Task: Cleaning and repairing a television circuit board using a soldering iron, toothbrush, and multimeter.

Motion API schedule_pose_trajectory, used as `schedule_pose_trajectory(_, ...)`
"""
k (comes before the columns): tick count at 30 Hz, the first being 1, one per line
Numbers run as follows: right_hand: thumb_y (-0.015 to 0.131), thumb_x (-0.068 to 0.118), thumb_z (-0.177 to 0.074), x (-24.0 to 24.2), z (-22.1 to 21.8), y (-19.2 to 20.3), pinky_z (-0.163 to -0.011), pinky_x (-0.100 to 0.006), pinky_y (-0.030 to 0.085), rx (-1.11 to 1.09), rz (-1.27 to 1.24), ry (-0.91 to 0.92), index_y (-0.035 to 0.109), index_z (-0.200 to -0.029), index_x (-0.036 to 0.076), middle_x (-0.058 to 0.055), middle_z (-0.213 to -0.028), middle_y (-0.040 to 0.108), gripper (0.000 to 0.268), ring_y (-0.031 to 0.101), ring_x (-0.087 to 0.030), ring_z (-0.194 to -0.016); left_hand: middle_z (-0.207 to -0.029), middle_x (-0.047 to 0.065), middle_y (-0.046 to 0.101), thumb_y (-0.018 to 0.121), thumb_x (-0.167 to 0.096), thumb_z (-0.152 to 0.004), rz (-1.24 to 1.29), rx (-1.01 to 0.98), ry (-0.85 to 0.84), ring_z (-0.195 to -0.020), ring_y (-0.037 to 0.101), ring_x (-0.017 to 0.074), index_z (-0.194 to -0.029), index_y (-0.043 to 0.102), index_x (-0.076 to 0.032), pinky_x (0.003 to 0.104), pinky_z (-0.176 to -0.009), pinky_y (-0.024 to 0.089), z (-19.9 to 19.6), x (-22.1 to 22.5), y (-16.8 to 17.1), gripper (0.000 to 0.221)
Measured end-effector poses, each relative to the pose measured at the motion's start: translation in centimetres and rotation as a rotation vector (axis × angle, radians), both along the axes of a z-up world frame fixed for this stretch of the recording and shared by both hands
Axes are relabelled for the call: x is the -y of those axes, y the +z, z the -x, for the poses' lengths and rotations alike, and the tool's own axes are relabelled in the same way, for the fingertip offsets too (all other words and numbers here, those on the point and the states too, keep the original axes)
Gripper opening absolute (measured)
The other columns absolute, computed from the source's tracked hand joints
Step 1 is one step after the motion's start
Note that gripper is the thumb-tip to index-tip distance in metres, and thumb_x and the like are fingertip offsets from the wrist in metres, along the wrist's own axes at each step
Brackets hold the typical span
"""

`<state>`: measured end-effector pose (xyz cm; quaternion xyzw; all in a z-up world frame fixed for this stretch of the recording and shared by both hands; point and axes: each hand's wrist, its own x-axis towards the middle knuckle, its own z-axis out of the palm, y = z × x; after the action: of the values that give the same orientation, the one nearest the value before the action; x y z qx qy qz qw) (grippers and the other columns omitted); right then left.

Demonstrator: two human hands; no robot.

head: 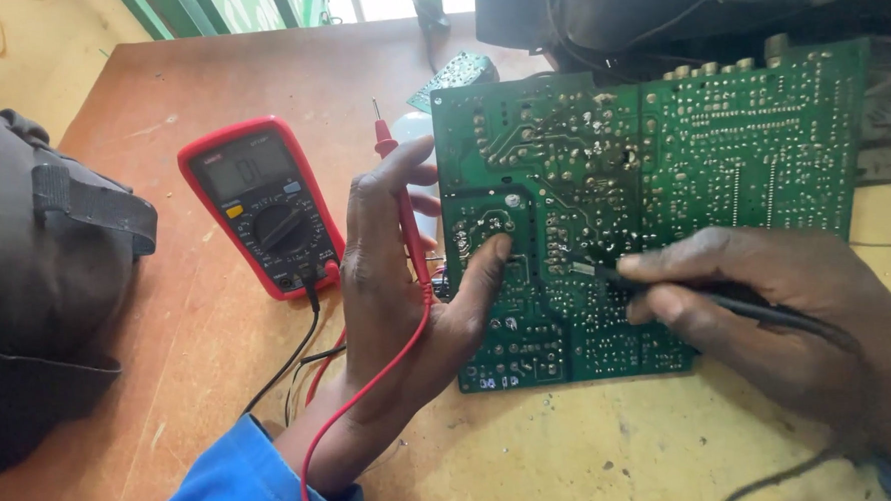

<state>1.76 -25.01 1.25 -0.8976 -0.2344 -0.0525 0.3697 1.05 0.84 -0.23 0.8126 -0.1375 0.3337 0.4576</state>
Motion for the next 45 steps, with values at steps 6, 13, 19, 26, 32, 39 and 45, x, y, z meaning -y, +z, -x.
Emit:
schedule_pose_trajectory(6,0.064,0.031,-0.086,-1.0,0.5,-0.1,-0.082,-0.029,0.063,-0.098,0.037,-0.168,0.086,-0.109,0.020,0.005,-0.088,0.094,0.034,0.086,-0.009,-0.096,-0.122,0.011,0.062,0.081,-0.017,-0.085,0.002,-0.020,0.027,-0.097,0.068,0.0207,-0.139,0.043,-0.013,0.032,-0.074,0.058,0.1,0.1,0.1,0.066)
schedule_pose_trajectory(13,0.062,0.028,-0.087,-1.8,0.7,0.8,-0.061,-0.029,0.071,-0.151,0.010,-0.219,0.081,-0.117,0.016,0.001,-0.094,0.093,0.037,0.088,-0.011,-0.093,-0.120,0.008,0.064,0.084,-0.014,-0.084,0.029,-0.007,0.030,-0.088,0.065,0.0150,-0.138,0.046,-0.013,0.027,-0.072,0.057,0.2,0.2,0.2,0.066)
schedule_pose_trajectory(19,0.064,0.029,-0.088,-2.0,0.7,0.2,-0.080,-0.026,0.059,-0.013,0.031,-0.215,0.083,-0.112,0.015,0.001,-0.093,0.089,0.033,0.082,-0.010,-0.094,-0.121,0.010,0.065,0.084,-0.014,-0.083,0.050,-0.003,0.040,-0.075,0.057,0.0122,-0.135,0.050,-0.012,0.026,-0.075,0.055,0.2,0.2,0.4,0.062)
schedule_pose_trajectory(26,0.067,0.027,-0.086,-1.2,0.3,0.7,-0.071,-0.028,0.062,-0.155,0.018,-0.203,0.089,-0.104,0.017,0.003,-0.081,0.092,0.031,0.085,-0.010,-0.085,-0.119,0.010,0.064,0.083,-0.013,-0.082,0.030,-0.011,0.049,-0.075,0.059,0.0129,-0.134,0.051,-0.012,0.027,-0.079,0.056,0.2,0.2,0.4,0.061)
schedule_pose_trajectory(32,0.064,0.023,-0.087,-2.0,0.9,0.5,-0.069,-0.028,0.063,-0.159,-0.105,-0.205,0.084,-0.112,0.011,-0.004,-0.088,0.091,0.034,0.085,-0.013,-0.088,-0.123,0.012,0.065,0.083,-0.013,-0.083,0.017,0.004,0.039,-0.084,0.062,0.0153,-0.135,0.050,-0.012,0.028,-0.079,0.057,0.1,0.1,0.1,0.062)
schedule_pose_trajectory(39,0.064,0.028,-0.086,-1.4,0.5,0.2,-0.073,-0.028,0.064,-0.140,-0.001,-0.185,0.085,-0.111,0.019,0.003,-0.087,0.093,0.033,0.087,-0.010,-0.090,-0.130,0.012,0.063,0.084,-0.011,-0.083,0.015,0.026,0.026,-0.110,0.067,0.0216,-0.134,0.050,-0.010,0.029,-0.079,0.057,0.0,0.1,0.2,0.062)
schedule_pose_trajectory(45,0.065,0.026,-0.086,-1.7,0.8,0.4,-0.067,-0.027,0.063,-0.120,-0.010,-0.202,0.083,-0.111,0.016,0.001,-0.085,0.092,0.033,0.086,-0.010,-0.085,-0.121,0.010,0.063,0.083,-0.015,-0.085,-0.003,0.016,0.029,-0.097,0.063,0.0193,-0.134,0.053,-0.011,0.029,-0.078,0.056,0.1,-0.1,0.1,0.058)
